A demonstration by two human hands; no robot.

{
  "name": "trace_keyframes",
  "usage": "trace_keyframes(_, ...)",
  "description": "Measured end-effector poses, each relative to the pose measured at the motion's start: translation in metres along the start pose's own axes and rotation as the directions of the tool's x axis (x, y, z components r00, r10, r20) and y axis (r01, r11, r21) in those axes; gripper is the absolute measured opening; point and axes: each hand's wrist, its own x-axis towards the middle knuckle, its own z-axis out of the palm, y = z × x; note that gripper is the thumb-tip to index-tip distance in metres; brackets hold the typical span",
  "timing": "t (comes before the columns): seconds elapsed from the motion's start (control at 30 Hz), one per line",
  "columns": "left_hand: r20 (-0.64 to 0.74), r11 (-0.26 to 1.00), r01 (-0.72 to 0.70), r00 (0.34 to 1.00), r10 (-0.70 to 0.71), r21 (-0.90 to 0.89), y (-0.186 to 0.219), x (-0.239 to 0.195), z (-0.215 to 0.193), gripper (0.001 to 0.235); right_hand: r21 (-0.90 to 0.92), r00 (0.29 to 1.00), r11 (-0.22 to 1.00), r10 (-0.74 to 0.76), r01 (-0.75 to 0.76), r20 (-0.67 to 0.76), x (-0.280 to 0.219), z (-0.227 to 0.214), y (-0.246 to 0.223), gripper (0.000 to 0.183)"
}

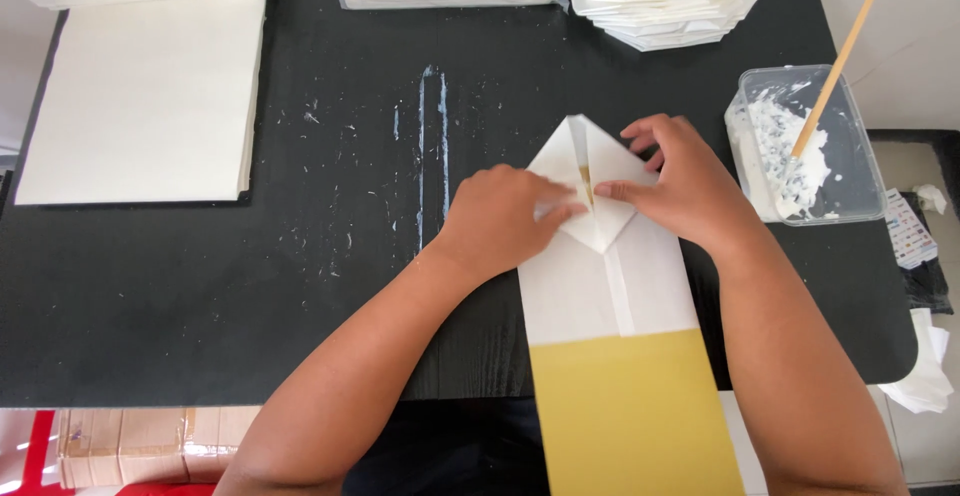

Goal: The person folds a white paper sheet into a triangular shape and applies white paste to the edges using a wooden stick. They press the folded sections together to secure the shape.

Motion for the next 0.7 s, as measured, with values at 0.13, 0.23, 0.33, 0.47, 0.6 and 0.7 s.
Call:
trace_keyframes(0.13, -0.137, 0.993, 0.052, 0.988, -0.066, -0.107, -0.025, 0.017, 0.024, 0.035, 0.02, 0.997, 0.997, 0.074, -0.075, 0.033, -0.002, 0.003, -0.006, 0.059)
trace_keyframes(0.23, -0.119, 0.983, 0.077, 0.988, -0.098, -0.165, -0.029, 0.018, 0.025, 0.039, 0.035, 0.986, 0.99, 0.133, -0.137, 0.098, -0.004, 0.004, -0.009, 0.054)
trace_keyframes(0.33, -0.065, 0.945, 0.145, 0.983, -0.171, -0.292, -0.021, 0.014, 0.016, 0.045, 0.062, 0.987, 0.992, 0.101, -0.11, 0.123, -0.002, 0.004, -0.004, 0.049)
trace_keyframes(0.47, -0.093, 0.884, 0.136, 0.976, -0.198, -0.448, -0.021, 0.018, 0.011, 0.044, 0.215, 0.996, 0.976, 0.005, -0.023, 0.086, -0.003, 0.007, -0.008, 0.039)
trace_keyframes(0.6, -0.096, 0.751, 0.118, 0.967, -0.234, -0.649, -0.021, 0.021, 0.007, 0.033, 0.327, 0.997, 0.942, -0.073, 0.071, -0.007, 0.0, 0.02, -0.001, 0.025)
trace_keyframes(0.7, -0.053, 0.63, 0.13, 0.963, -0.263, -0.766, -0.022, 0.026, 0.007, 0.033, 0.331, 0.987, 0.93, -0.145, 0.161, -0.073, 0.009, 0.027, 0.0, 0.022)
